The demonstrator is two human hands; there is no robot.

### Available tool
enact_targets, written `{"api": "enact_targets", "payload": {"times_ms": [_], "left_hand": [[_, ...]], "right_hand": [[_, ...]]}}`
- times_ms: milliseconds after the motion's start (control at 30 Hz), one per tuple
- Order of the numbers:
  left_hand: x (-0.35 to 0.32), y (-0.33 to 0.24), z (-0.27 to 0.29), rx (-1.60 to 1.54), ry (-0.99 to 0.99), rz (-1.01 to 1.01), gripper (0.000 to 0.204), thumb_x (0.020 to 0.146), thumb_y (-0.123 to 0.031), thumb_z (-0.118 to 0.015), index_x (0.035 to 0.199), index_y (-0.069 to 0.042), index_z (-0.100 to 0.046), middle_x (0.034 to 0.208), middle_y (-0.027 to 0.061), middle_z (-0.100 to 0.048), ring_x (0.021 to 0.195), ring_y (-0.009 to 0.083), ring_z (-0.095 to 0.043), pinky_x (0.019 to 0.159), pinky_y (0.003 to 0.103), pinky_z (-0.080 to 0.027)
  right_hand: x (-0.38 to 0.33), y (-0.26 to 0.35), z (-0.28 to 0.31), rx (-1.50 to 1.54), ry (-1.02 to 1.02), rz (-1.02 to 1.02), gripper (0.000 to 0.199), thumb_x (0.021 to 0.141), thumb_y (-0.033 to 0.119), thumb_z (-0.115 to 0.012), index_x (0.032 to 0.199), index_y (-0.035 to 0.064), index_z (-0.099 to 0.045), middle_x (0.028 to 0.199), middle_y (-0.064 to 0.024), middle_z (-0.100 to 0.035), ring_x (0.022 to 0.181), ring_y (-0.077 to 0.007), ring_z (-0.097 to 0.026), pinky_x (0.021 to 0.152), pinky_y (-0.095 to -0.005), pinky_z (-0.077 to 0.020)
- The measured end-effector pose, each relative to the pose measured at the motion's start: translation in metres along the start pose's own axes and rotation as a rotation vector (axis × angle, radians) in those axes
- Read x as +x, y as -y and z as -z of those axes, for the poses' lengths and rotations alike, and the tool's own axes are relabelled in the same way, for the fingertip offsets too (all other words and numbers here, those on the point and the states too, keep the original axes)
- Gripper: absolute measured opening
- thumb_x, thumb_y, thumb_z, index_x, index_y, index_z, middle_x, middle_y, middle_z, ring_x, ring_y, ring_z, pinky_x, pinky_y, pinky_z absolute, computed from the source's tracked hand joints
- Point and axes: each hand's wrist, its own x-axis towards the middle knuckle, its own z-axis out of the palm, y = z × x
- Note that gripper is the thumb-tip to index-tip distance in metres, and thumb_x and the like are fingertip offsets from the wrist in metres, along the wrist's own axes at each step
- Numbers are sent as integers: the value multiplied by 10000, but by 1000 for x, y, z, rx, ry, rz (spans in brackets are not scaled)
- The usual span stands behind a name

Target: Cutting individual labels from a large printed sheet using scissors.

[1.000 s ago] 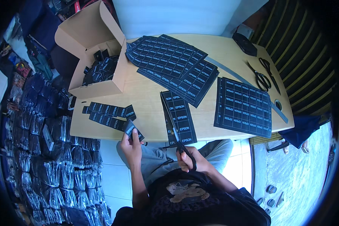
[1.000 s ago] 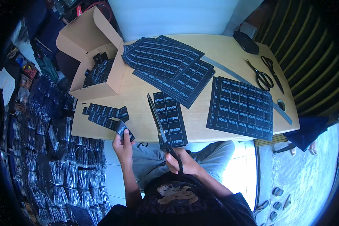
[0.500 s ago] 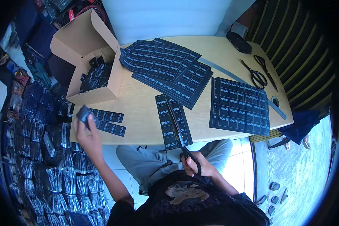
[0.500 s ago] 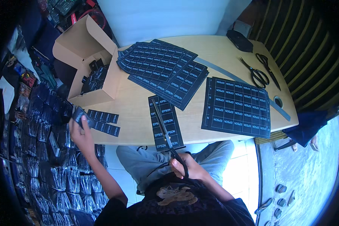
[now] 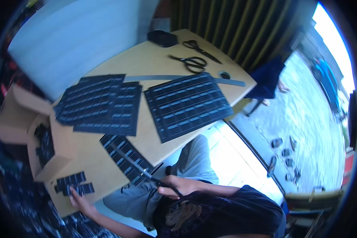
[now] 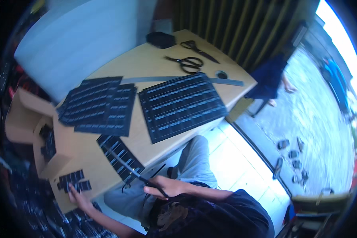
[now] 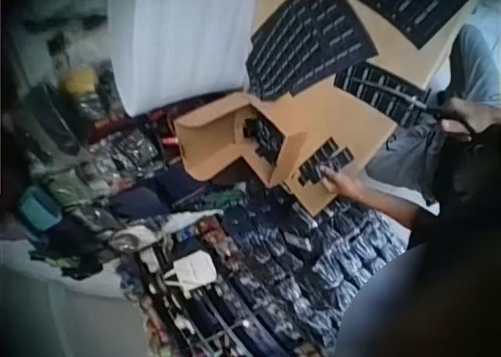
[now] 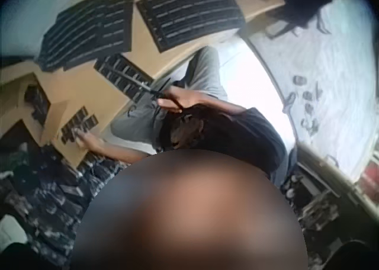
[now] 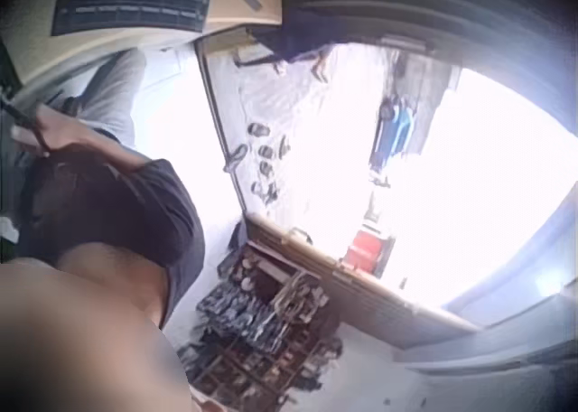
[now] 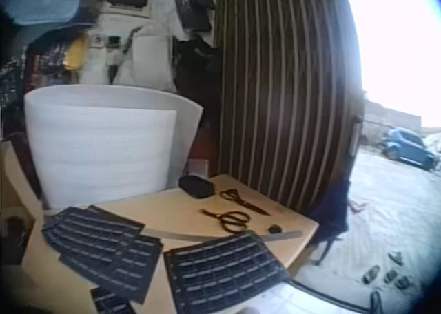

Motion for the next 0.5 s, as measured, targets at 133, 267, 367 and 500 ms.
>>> {"api": "enact_targets", "payload": {"times_ms": [133, 267, 367, 500], "left_hand": [[24, 21, 19, 220, 115, 35, 542, 865, -318, -624, 1247, 18, -438, 1188, 152, -553, 989, 215, -565, 826, 371, -446], [2, 12, -13, 316, 32, -81, 597, 844, -262, -658, 1264, 50, -371, 1094, 203, -583, 848, 215, -611, 657, 300, -497], [-1, 13, -20, 308, -22, -313, 700, 818, -284, -683, 1296, 72, -315, 937, 161, -609, 875, 241, -604, 665, 321, -505], [11, 15, -15, 680, -8, -317, 668, 818, -409, -647, 1219, 86, -446, 909, 193, -612, 823, 291, -607, 673, 341, -499]], "right_hand": [[-1, -2, 1, -51, -37, 9, 563, 928, 514, -404, 705, 4, -483, 478, -14, -419, 452, -117, -473, 440, -269, -376], [-1, -9, 0, -41, -17, -81, 587, 921, 549, -380, 742, 1, -492, 502, -23, -435, 472, -129, -490, 450, -270, -384], [3, -11, -1, -54, -18, -69, 604, 916, 564, -373, 742, -1, -494, 503, -24, -438, 473, -128, -496, 446, -271, -387], [6, -9, -1, -45, -8, -50, 593, 923, 550, -370, 742, 0, -496, 498, -20, -435, 467, -126, -501, 432, -266, -385]]}}
